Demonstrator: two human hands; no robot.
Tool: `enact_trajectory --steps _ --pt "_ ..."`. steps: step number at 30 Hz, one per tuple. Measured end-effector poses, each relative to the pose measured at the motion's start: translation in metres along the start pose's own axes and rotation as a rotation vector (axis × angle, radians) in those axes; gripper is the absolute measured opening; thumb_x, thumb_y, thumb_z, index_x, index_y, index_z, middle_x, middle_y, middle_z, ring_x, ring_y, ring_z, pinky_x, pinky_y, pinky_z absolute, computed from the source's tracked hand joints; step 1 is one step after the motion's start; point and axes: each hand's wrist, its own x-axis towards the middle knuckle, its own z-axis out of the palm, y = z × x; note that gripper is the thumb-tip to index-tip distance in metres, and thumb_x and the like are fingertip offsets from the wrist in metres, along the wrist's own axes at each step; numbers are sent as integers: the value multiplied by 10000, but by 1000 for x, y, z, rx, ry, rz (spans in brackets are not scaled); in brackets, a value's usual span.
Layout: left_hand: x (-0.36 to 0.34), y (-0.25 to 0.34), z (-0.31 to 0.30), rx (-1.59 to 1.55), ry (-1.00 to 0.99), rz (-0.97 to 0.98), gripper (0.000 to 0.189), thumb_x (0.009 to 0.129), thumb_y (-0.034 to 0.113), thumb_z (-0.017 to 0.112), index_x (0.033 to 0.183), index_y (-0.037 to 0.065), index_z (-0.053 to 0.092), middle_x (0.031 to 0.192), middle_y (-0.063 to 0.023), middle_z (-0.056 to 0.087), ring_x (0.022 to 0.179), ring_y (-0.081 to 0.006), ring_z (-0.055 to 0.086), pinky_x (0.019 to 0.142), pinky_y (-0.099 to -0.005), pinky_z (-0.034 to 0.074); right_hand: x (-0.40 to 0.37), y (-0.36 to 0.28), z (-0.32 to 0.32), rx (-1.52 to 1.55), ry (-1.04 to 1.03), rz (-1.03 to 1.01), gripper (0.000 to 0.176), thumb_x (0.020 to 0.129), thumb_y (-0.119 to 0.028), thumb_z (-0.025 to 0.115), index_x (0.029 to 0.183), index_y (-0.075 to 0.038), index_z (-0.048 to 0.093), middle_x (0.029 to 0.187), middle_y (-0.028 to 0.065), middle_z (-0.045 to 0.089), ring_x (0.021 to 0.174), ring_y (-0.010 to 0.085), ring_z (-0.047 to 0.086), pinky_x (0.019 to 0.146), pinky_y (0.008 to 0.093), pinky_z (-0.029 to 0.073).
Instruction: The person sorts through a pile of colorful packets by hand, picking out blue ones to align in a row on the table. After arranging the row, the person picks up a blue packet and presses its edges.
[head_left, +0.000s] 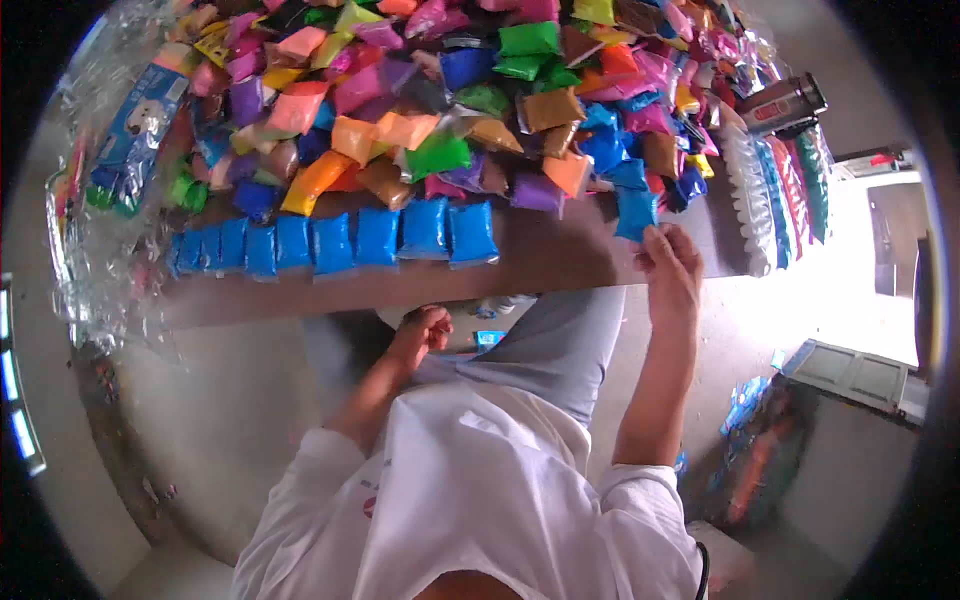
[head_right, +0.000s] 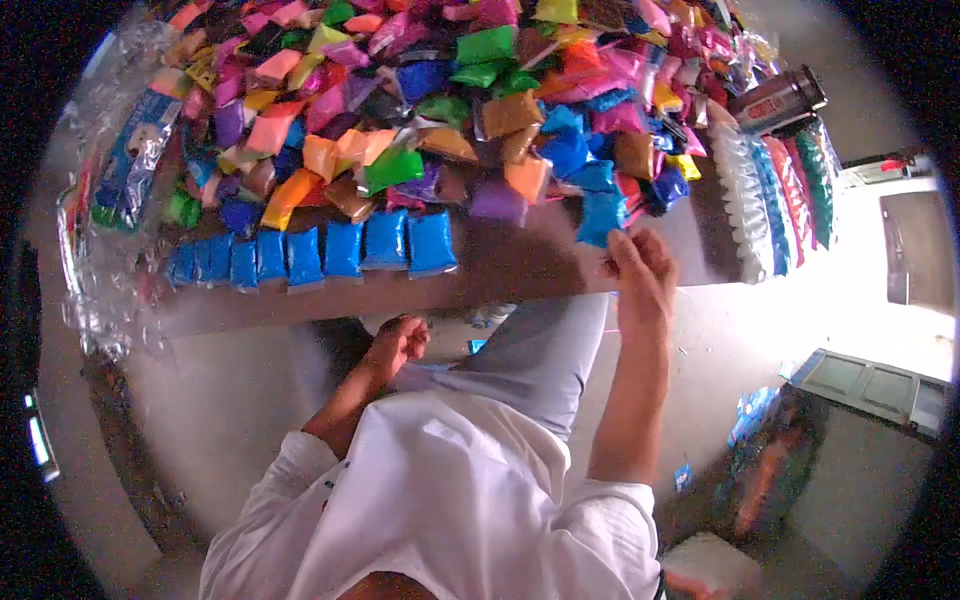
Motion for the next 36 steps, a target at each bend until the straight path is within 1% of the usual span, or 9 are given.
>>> enact_trajectory --steps 6,12,13,16,20,26,28,31,36 --pt "-5 7 6 14 12 -14 245 867 316 577 823 75 560 762 -46 570 587 -122 482 572 -264 395 -33 21 21 276 -142 129 122 859 -117 672 870 -62 564 775 4 574 663 93 561 595 244 489" --pt "0 3 1 -7 -11 -30 240 904 316 539 856 82 567 787 -39 579 650 -126 489 595 -274 403 -57 34 64 -126 -174 52 127 849 -46 657 930 -27 561 787 39 603 674 107 599 613 243 520" --pt "-1 3 0 -10 -4 -29 240 904 316 539 856 82 567 787 -39 579 650 -126 489 595 -274 403 -58 36 71 -166 -149 31 131 838 -40 670 907 -8 562 743 32 602 626 109 598 578 234 493" --pt "-2 3 1 -5 -4 -45 248 903 317 541 861 73 565 786 -43 578 639 -122 485 592 -271 404 -64 27 85 -352 -67 -5 134 820 -49 692 890 -4 587 731 32 620 636 101 602 572 240 486" --pt "-1 3 3 -20 36 -36 228 892 296 555 849 72 573 751 -51 592 569 -118 492 537 -264 401 -68 32 91 -411 -5 -48 141 811 -63 709 860 7 596 707 28 625 636 95 602 583 244 489" --pt "1 1 -2 11 8 -55 235 904 319 531 879 91 577 795 -36 600 625 -127 510 586 -274 404 -73 41 89 -421 32 -49 182 805 -68 717 954 8 645 823 71 654 678 115 613 624 247 504" --pt "2 1 -2 11 10 -57 235 904 318 529 878 89 577 791 -36 599 620 -126 509 584 -274 402 -75 48 87 -366 29 -104 219 800 -62 718 1000 4 658 937 95 654 736 125 622 662 249 509" --pt "1 2 -1 44 2 -55 235 907 312 523 874 86 575 787 -36 595 617 -127 504 581 -269 396 -75 49 86 -390 0 -144 233 794 -56 719 1010 7 657 1003 101 642 801 127 624 689 248 509" --pt "0 4 1 25 -10 -37 254 912 316 520 857 73 568 777 -42 583 623 -132 499 593 -267 407 -74 41 92 -563 -9 -239 258 784 -53 717 1031 -7 659 1019 118 634 820 164 633 709 261 512"
